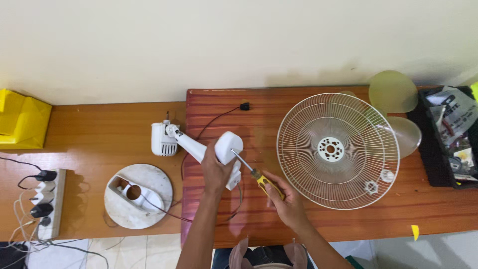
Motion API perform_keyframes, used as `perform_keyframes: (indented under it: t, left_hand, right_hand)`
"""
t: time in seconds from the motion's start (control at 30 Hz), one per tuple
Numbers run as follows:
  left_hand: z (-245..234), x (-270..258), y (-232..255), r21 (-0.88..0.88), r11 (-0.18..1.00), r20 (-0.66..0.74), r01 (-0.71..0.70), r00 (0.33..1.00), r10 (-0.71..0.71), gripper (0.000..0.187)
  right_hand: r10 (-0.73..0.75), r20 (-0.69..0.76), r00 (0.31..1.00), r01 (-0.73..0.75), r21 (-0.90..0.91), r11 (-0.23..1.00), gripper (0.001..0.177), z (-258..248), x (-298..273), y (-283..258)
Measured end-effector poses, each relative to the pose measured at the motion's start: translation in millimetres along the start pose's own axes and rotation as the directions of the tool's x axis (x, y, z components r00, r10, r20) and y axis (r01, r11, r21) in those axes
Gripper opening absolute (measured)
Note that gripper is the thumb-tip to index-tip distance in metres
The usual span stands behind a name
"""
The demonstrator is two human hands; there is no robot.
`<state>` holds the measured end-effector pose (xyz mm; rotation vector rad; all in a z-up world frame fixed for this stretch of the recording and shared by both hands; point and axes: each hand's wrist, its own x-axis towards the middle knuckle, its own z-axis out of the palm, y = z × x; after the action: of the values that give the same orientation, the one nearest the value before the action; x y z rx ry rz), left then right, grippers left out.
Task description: The person disassembles a white electric fan on a wooden table. They remove the front grille, unscrew and remove the fan blades, detach the motor housing from the stand, and open the base casing with a screwdriver. The person then begins to reassemble the motor housing onto the stand.
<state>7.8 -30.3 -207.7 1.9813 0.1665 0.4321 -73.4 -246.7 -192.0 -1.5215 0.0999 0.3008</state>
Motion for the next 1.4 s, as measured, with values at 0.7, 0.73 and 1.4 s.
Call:
perform_keyframes:
  t: [0.7,0.73,1.4]
  left_hand:
    - [98,-152,34,0.308,0.912,-0.027,-0.27,0.956,0.293,0.066]
    - [101,-157,33,0.325,0.902,0.004,-0.285,0.954,0.3,0.065]
    - [45,-104,-54,0.031,0.907,-0.247,0.421,0.882,-0.401,0.056]
  right_hand:
    - [0.278,0.118,0.953,-0.29,0.1,0.952,0.037,-196,-46,95]
    - [0.258,0.104,0.961,-0.268,0.1,0.958,0.038,-189,-46,91]
    - [0.202,-0.227,0.953,-0.156,0.205,0.966,0.044,-114,13,50]
